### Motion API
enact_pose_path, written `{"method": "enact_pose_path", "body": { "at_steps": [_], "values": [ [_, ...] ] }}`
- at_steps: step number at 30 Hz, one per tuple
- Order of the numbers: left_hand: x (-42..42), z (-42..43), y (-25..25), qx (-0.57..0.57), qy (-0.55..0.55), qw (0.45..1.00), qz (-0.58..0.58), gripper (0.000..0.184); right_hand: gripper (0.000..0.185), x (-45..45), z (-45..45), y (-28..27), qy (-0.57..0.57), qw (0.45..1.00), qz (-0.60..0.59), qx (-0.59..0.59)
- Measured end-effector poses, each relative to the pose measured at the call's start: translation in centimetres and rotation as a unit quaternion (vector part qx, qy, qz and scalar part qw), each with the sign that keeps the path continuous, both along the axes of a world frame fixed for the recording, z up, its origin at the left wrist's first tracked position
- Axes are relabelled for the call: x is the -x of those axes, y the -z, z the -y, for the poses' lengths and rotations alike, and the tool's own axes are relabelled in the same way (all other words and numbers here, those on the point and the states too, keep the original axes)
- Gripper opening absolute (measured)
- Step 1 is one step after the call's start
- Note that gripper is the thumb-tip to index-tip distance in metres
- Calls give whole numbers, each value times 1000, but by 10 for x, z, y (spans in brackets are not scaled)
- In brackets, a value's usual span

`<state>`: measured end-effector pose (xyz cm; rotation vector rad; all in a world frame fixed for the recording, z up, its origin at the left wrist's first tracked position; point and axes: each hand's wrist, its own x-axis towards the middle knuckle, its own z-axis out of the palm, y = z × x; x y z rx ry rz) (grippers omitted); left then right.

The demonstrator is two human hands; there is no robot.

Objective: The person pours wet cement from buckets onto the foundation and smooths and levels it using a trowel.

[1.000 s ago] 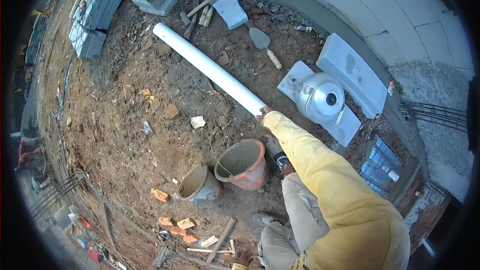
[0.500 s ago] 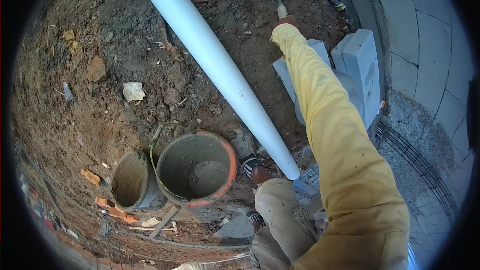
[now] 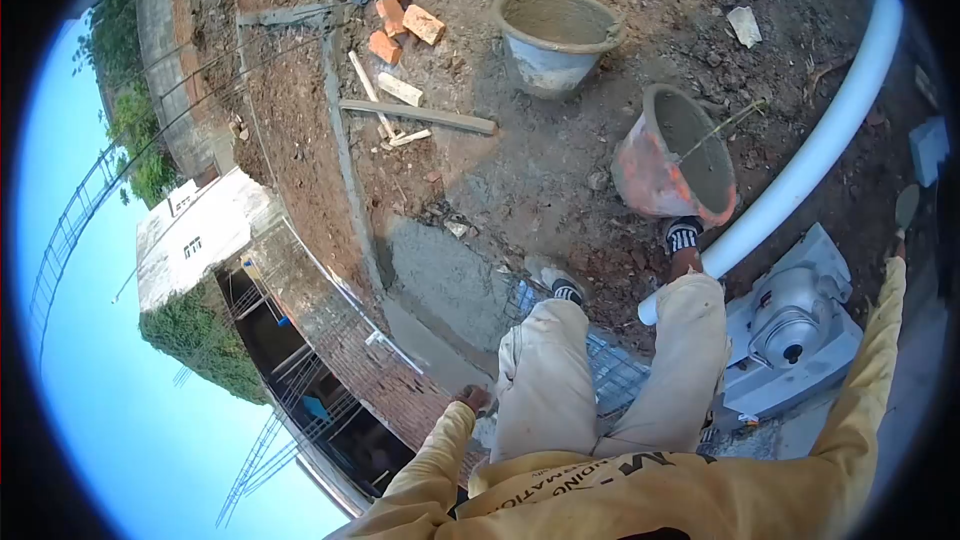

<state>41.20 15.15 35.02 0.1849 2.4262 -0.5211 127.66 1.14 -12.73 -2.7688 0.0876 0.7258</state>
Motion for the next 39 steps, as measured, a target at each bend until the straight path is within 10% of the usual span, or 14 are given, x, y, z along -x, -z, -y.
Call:
{"method": "enact_pose_path", "body": {
  "at_steps": [8,12,15,20,22,23,31,35,39],
  "values": [
    [133,244,20,-11,-139,986,96,26,64,135,-45,-171,-146,941,-161,-259],
    [181,336,94,50,-161,963,209,23,49,274,-204,-270,-347,892,-227,-178],
    [186,365,123,-50,-263,934,238,22,29,311,-322,-195,-718,667,-131,-151],
    [187,401,144,-229,-484,817,214,21,50,698,-400,-452,-625,757,-181,64],
    [188,408,147,-266,-547,765,210,21,76,687,-458,-349,-747,643,-144,86],
    [186,414,150,-281,-574,741,208,21,83,763,-435,-427,-812,559,-124,111],
    [157,409,187,-368,-723,561,166,23,67,950,-411,-496,-888,450,-77,-53],
    [150,394,192,-339,-784,490,176,16,62,1018,-431,-459,-917,342,18,203],
    [187,400,167,-427,-811,368,157,14,62,1120,-400,-442,-821,437,-8,368]
  ]
}}
